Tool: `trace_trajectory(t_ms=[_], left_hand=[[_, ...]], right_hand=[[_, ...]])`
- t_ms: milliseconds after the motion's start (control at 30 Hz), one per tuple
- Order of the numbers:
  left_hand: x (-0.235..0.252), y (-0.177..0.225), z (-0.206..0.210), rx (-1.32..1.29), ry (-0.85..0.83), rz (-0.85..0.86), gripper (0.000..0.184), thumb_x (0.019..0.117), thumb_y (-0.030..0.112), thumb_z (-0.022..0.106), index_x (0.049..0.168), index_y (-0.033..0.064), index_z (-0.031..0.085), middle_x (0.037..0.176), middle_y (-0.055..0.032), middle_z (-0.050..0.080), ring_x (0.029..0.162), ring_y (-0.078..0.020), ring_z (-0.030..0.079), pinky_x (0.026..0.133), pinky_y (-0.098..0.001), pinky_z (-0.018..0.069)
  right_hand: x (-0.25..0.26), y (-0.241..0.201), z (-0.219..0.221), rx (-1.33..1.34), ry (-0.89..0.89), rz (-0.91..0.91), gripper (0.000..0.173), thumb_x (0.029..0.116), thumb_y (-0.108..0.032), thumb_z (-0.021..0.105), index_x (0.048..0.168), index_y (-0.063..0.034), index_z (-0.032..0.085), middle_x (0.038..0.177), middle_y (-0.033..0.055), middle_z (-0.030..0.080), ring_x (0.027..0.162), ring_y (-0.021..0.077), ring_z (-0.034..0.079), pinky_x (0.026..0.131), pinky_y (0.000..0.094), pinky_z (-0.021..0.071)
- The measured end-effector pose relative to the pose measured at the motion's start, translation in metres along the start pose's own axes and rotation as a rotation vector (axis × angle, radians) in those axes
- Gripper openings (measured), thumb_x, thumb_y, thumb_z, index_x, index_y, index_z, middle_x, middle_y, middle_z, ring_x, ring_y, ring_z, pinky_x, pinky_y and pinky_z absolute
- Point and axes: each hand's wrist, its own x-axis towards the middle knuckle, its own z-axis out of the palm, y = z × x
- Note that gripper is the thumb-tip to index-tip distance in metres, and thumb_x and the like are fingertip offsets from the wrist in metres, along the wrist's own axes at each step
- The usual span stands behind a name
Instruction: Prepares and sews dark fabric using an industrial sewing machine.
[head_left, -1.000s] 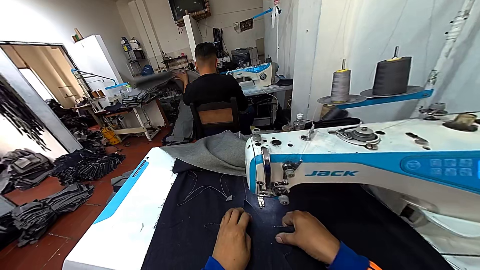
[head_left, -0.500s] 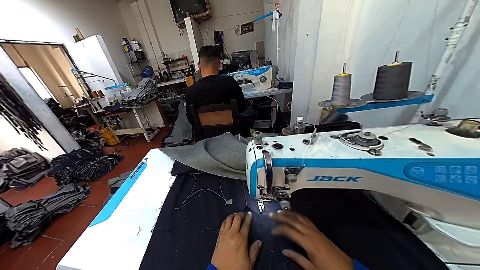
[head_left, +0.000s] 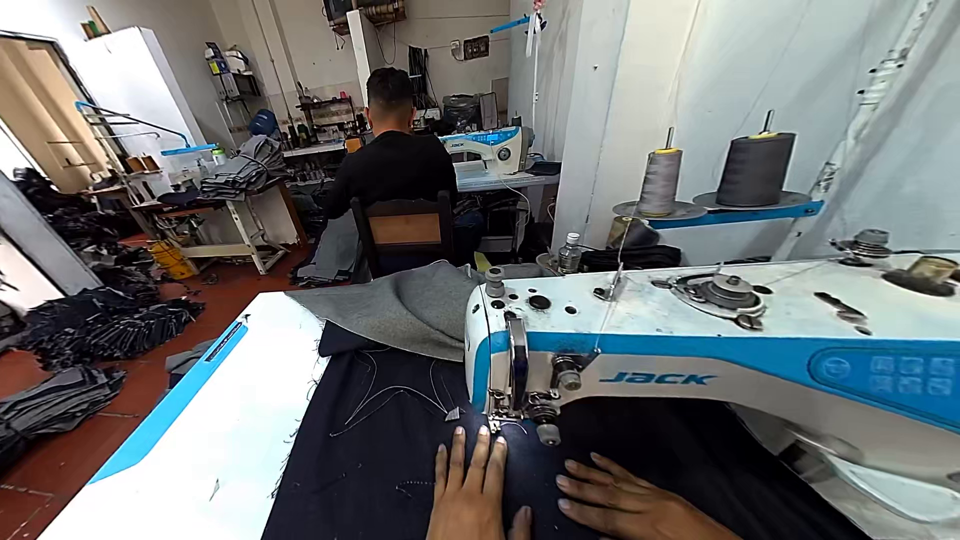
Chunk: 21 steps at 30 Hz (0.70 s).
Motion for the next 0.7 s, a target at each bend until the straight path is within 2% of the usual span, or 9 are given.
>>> trace_trajectory(t_ms=[167, 267, 333, 433, 533, 700], left_hand=[[0.004, -0.003, -0.003, 0.000, -0.012, 0.020, 0.058, 0.1017, 0.036, 0.055, 0.149, 0.0035, 0.051, 0.158, -0.0173, 0.046, 0.148, -0.0488, 0.035, 0.118, -0.0689, 0.0230], [0.003, 0.000, -0.005, -0.006, -0.028, -0.019, 0.059, 0.1018, 0.037, 0.055, 0.150, 0.0044, 0.050, 0.159, -0.0158, 0.045, 0.149, -0.0470, 0.034, 0.119, -0.0686, 0.0217], [-0.003, 0.012, -0.005, -0.007, -0.026, -0.081, 0.059, 0.1016, 0.038, 0.056, 0.150, 0.0042, 0.051, 0.158, -0.0167, 0.046, 0.148, -0.0479, 0.035, 0.117, -0.0722, 0.0204], [-0.020, 0.033, 0.006, 0.084, 0.008, -0.138, 0.061, 0.1010, 0.042, 0.056, 0.151, 0.0071, 0.052, 0.156, -0.0185, 0.047, 0.144, -0.0547, 0.037, 0.110, -0.0817, 0.0199], [-0.027, 0.030, 0.017, 0.143, 0.082, -0.110, 0.059, 0.1015, 0.045, 0.052, 0.150, 0.0101, 0.054, 0.155, -0.0178, 0.050, 0.142, -0.0554, 0.040, 0.107, -0.0838, 0.0209], [-0.024, 0.015, 0.008, 0.125, 0.032, -0.034, 0.056, 0.1026, 0.042, 0.050, 0.150, 0.0118, 0.054, 0.155, -0.0163, 0.050, 0.144, -0.0536, 0.039, 0.107, -0.0829, 0.0216]], right_hand=[[0.003, 0.002, 0.001, 0.003, 0.004, 0.006, 0.034, 0.1014, -0.007, 0.056, 0.132, -0.0054, 0.070, 0.139, 0.0171, 0.065, 0.133, 0.0421, 0.058, 0.113, 0.0639, 0.0390], [0.004, 0.005, -0.005, 0.006, -0.003, -0.014, 0.033, 0.1000, -0.008, 0.058, 0.131, -0.0032, 0.070, 0.137, 0.0186, 0.066, 0.131, 0.0409, 0.060, 0.113, 0.0596, 0.0421], [0.004, 0.009, -0.012, 0.004, -0.029, -0.032, 0.033, 0.0997, -0.010, 0.060, 0.130, -0.0016, 0.070, 0.136, 0.0197, 0.066, 0.129, 0.0403, 0.062, 0.113, 0.0557, 0.0443], [0.006, 0.013, -0.020, -0.001, -0.084, -0.060, 0.032, 0.1007, -0.013, 0.061, 0.130, -0.0028, 0.070, 0.136, 0.0190, 0.067, 0.129, 0.0394, 0.062, 0.112, 0.0538, 0.0452], [0.007, 0.014, -0.023, -0.006, -0.125, -0.066, 0.033, 0.1022, -0.014, 0.059, 0.132, -0.0033, 0.069, 0.137, 0.0188, 0.066, 0.130, 0.0393, 0.061, 0.113, 0.0529, 0.0447], [0.008, 0.003, -0.023, 0.006, -0.171, -0.016, 0.035, 0.1040, -0.014, 0.056, 0.135, 0.0009, 0.066, 0.139, 0.0226, 0.063, 0.130, 0.0432, 0.060, 0.114, 0.0550, 0.0430]])
